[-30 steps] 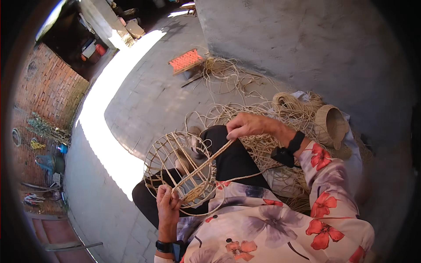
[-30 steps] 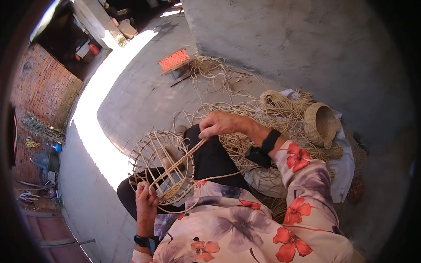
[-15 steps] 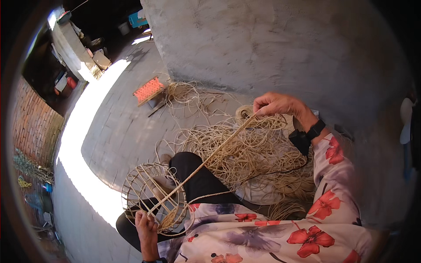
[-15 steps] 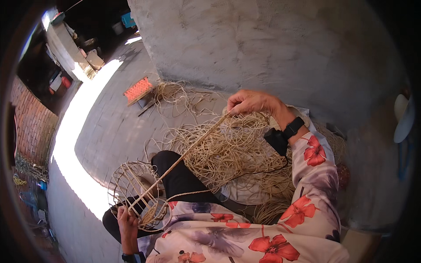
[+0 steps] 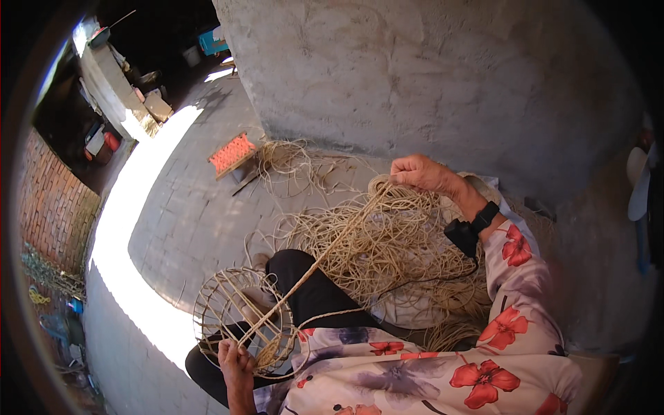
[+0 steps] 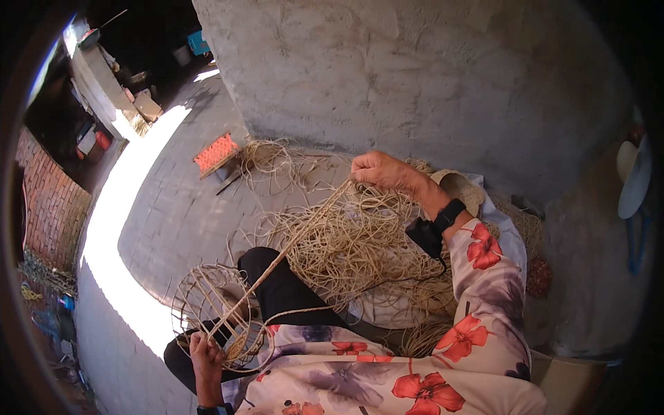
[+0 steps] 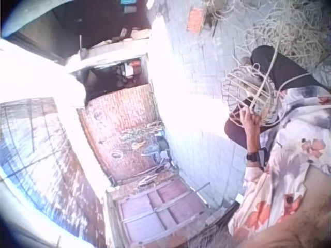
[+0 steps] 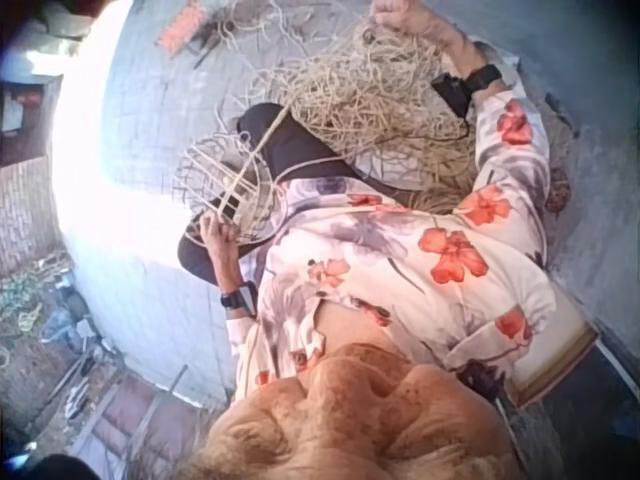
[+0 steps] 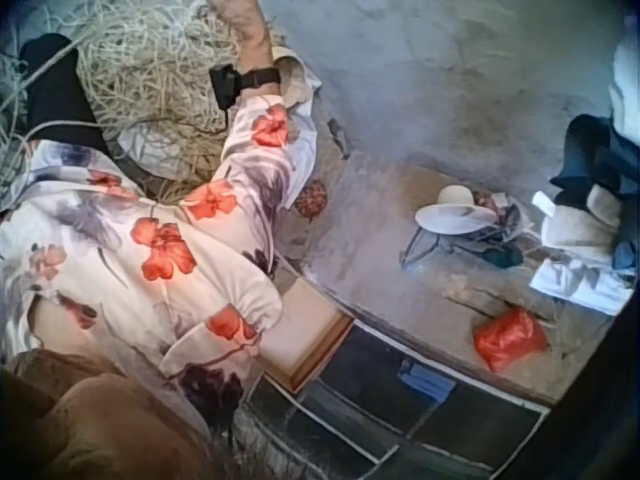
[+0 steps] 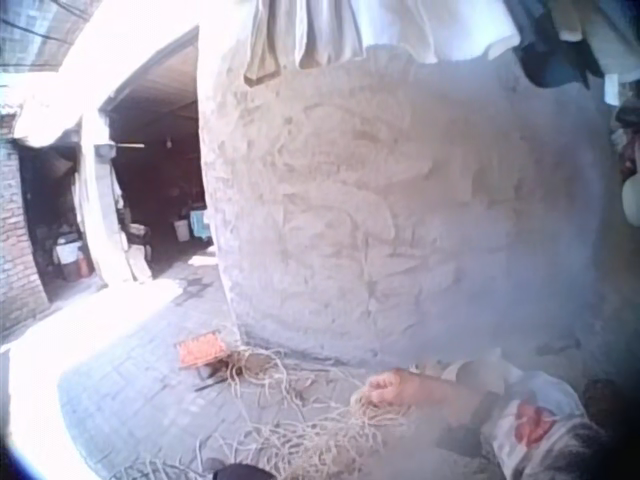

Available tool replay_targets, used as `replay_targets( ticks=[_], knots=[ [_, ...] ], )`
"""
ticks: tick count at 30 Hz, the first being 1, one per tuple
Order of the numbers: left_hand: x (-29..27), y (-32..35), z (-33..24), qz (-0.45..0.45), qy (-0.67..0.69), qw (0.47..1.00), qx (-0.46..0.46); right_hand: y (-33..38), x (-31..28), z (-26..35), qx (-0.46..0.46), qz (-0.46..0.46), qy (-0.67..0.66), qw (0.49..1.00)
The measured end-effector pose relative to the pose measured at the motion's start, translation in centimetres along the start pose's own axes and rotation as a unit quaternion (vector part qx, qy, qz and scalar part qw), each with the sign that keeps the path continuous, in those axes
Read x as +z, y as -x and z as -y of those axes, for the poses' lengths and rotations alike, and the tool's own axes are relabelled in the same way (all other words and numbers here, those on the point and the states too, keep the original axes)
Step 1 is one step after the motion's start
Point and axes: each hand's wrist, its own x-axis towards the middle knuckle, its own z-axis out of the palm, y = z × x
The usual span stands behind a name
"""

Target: The person is weaving a bamboo basket by threading thin strips of bamboo through a circular wooden frame.

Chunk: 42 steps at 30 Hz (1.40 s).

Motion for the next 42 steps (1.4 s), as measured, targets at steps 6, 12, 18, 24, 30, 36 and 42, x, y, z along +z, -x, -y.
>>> replay_targets(
  ticks=[6, 12, 18, 24, 30, 36, 42],
  knots=[
    [-0.7, -0.4, 0.4, -0.011, 0.02, 1.0, 0.014, 0.3, -0.6, -0.7, -0.032, 0.072, 0.068, 0.995],
    [-1.1, -0.6, 0.5, -0.02, 0.021, 0.999, 0.014, 0.4, -1.7, -0.6, -0.001, 0.037, 0.17, 0.985],
    [-1.7, -1.0, 0.9, -0.013, 0.03, 0.999, 0.018, 1.0, -1.8, -0.2, 0.08, 0.047, 0.07, 0.993],
    [-1.8, -1.0, 0.7, -0.018, 0.042, 0.999, 0.005, 1.1, -2.4, -1.0, 0.049, 0.092, -0.075, 0.992],
    [-0.9, -0.9, 0.6, -0.018, 0.032, 0.999, -0.013, 0.6, -2.6, -1.3, 0.045, 0.044, -0.044, 0.997],
    [-0.6, -0.4, 0.4, 0.001, 0.035, 0.999, 0.011, 0.9, -1.5, 0.6, 0.007, -0.004, -0.081, 0.997],
    [-1.6, -1.0, 0.6, 0.011, 0.086, 0.996, -0.009, 1.7, -1.5, 2.2, 0.039, 0.069, 0.034, 0.996]
  ],
)
